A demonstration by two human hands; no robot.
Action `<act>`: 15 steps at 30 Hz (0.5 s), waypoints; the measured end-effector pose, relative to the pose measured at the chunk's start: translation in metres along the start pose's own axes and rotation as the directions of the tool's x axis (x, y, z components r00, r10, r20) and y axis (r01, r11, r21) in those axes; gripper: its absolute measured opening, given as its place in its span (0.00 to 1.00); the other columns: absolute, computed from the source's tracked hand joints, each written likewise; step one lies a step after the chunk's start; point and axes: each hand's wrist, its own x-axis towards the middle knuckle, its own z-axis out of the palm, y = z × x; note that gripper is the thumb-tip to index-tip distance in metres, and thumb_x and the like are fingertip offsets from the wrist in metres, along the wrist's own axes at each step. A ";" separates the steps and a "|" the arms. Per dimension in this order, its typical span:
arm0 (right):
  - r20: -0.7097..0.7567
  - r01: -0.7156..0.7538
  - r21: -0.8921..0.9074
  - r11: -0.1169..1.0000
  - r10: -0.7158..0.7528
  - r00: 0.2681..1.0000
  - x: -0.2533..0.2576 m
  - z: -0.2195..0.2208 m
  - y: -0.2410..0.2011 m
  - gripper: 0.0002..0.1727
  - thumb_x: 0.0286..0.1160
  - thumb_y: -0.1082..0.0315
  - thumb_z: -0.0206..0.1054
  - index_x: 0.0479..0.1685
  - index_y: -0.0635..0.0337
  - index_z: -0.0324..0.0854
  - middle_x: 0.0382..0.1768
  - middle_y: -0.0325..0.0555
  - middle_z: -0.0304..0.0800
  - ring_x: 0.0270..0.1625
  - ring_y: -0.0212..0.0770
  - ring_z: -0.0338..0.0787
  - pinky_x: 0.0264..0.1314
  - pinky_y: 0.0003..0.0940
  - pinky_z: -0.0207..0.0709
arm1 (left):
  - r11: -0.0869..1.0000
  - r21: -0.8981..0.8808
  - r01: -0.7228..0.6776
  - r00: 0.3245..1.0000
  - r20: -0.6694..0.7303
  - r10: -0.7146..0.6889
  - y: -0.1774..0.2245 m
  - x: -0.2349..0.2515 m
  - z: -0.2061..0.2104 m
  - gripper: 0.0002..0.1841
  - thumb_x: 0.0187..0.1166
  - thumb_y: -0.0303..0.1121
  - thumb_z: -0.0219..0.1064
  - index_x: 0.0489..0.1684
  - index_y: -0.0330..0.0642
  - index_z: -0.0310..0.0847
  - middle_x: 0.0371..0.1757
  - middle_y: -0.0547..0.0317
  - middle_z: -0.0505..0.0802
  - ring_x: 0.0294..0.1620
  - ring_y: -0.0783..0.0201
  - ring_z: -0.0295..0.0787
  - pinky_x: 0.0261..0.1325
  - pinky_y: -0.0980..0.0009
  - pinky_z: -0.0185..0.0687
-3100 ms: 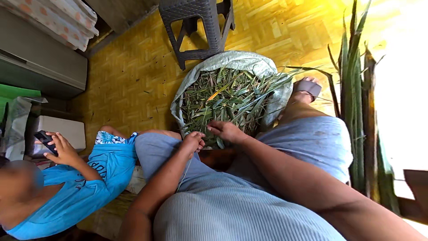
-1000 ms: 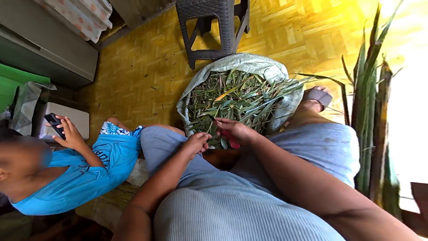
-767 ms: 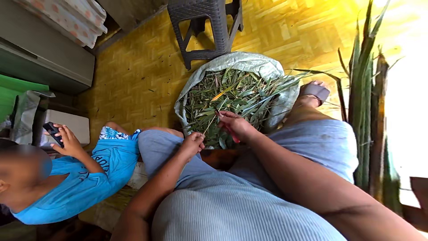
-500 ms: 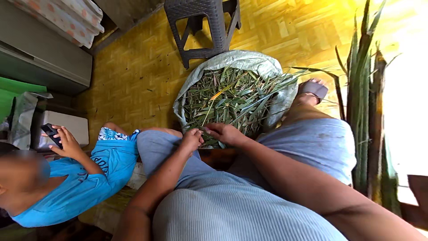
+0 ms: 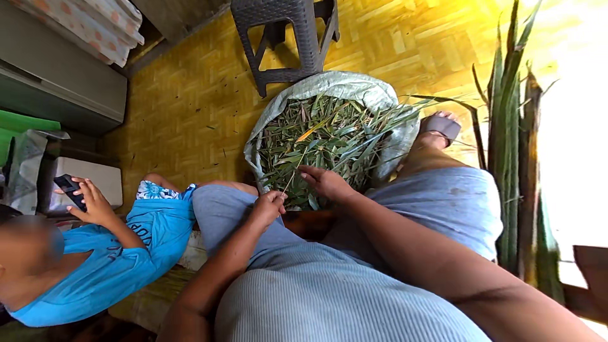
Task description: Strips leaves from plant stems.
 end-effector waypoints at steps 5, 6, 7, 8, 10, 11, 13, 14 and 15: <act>-0.063 -0.216 0.042 0.975 0.219 0.974 0.003 -0.010 -0.001 0.27 0.96 0.49 0.45 0.89 0.42 0.67 0.72 0.65 0.84 0.73 0.73 0.81 0.72 0.76 0.68 | 1.000 -0.007 0.013 0.999 0.046 -0.013 -0.003 -0.012 -0.006 0.14 0.94 0.30 0.53 0.67 0.34 0.79 0.27 0.65 0.82 0.22 0.76 0.73 0.28 0.80 0.71; -0.111 -0.258 0.070 0.964 0.264 0.958 0.003 -0.012 0.001 0.27 0.96 0.49 0.45 0.88 0.43 0.68 0.71 0.66 0.84 0.72 0.74 0.82 0.71 0.77 0.68 | 1.000 -0.002 0.015 0.999 0.051 -0.015 -0.004 -0.014 -0.007 0.14 0.94 0.30 0.53 0.66 0.34 0.80 0.26 0.65 0.82 0.22 0.76 0.74 0.28 0.80 0.71; -0.163 -0.289 0.105 0.951 0.303 0.939 0.004 -0.015 0.003 0.27 0.96 0.49 0.45 0.88 0.44 0.68 0.69 0.67 0.84 0.71 0.75 0.82 0.69 0.78 0.69 | 1.000 0.002 0.016 0.999 0.050 -0.016 -0.005 -0.015 -0.008 0.14 0.94 0.30 0.53 0.66 0.34 0.80 0.26 0.65 0.82 0.21 0.76 0.74 0.28 0.80 0.71; -0.209 -0.304 0.132 0.943 0.327 0.922 0.004 -0.017 0.005 0.27 0.97 0.50 0.45 0.88 0.45 0.67 0.69 0.69 0.84 0.70 0.76 0.83 0.68 0.78 0.69 | 1.000 0.006 0.017 0.999 0.043 -0.017 -0.006 -0.016 -0.009 0.14 0.93 0.30 0.54 0.65 0.34 0.80 0.25 0.65 0.82 0.21 0.76 0.74 0.27 0.80 0.71; -0.253 -0.280 0.174 0.944 0.318 0.914 0.003 -0.019 0.005 0.27 0.97 0.50 0.45 0.89 0.46 0.66 0.70 0.68 0.84 0.71 0.75 0.82 0.69 0.78 0.69 | 0.999 0.029 0.025 1.000 0.007 -0.026 -0.007 -0.017 -0.010 0.14 0.93 0.30 0.54 0.65 0.33 0.80 0.25 0.65 0.82 0.20 0.75 0.74 0.27 0.80 0.72; -0.251 -0.226 0.188 0.956 0.270 0.930 0.002 -0.017 0.005 0.27 0.96 0.50 0.46 0.88 0.47 0.67 0.71 0.66 0.84 0.71 0.74 0.82 0.70 0.77 0.69 | 0.998 0.053 0.028 0.999 -0.019 -0.027 -0.006 -0.016 -0.011 0.14 0.93 0.30 0.54 0.65 0.33 0.80 0.26 0.64 0.83 0.20 0.75 0.75 0.27 0.80 0.73; -0.179 -0.076 0.204 0.976 0.114 0.977 -0.001 -0.011 0.001 0.27 0.96 0.52 0.48 0.87 0.50 0.68 0.75 0.59 0.82 0.74 0.67 0.82 0.75 0.74 0.68 | 0.991 0.130 0.034 0.998 -0.064 -0.026 -0.003 -0.012 -0.011 0.15 0.94 0.32 0.53 0.67 0.32 0.79 0.30 0.60 0.86 0.22 0.73 0.77 0.31 0.77 0.77; -0.123 -0.004 0.198 0.980 0.029 0.992 -0.003 -0.007 -0.002 0.26 0.96 0.53 0.49 0.86 0.51 0.70 0.76 0.57 0.82 0.75 0.64 0.82 0.77 0.70 0.68 | 0.986 0.165 0.033 0.996 -0.085 -0.019 -0.001 -0.009 -0.009 0.15 0.94 0.32 0.53 0.67 0.32 0.80 0.31 0.59 0.87 0.24 0.73 0.79 0.33 0.76 0.79; -0.074 0.062 0.185 0.981 -0.049 0.996 -0.005 -0.003 -0.003 0.25 0.96 0.55 0.50 0.85 0.53 0.72 0.75 0.56 0.83 0.75 0.62 0.83 0.78 0.68 0.69 | 0.980 0.197 0.031 0.995 -0.100 -0.012 0.001 -0.005 -0.007 0.16 0.95 0.33 0.53 0.67 0.32 0.80 0.33 0.58 0.87 0.25 0.72 0.80 0.35 0.75 0.80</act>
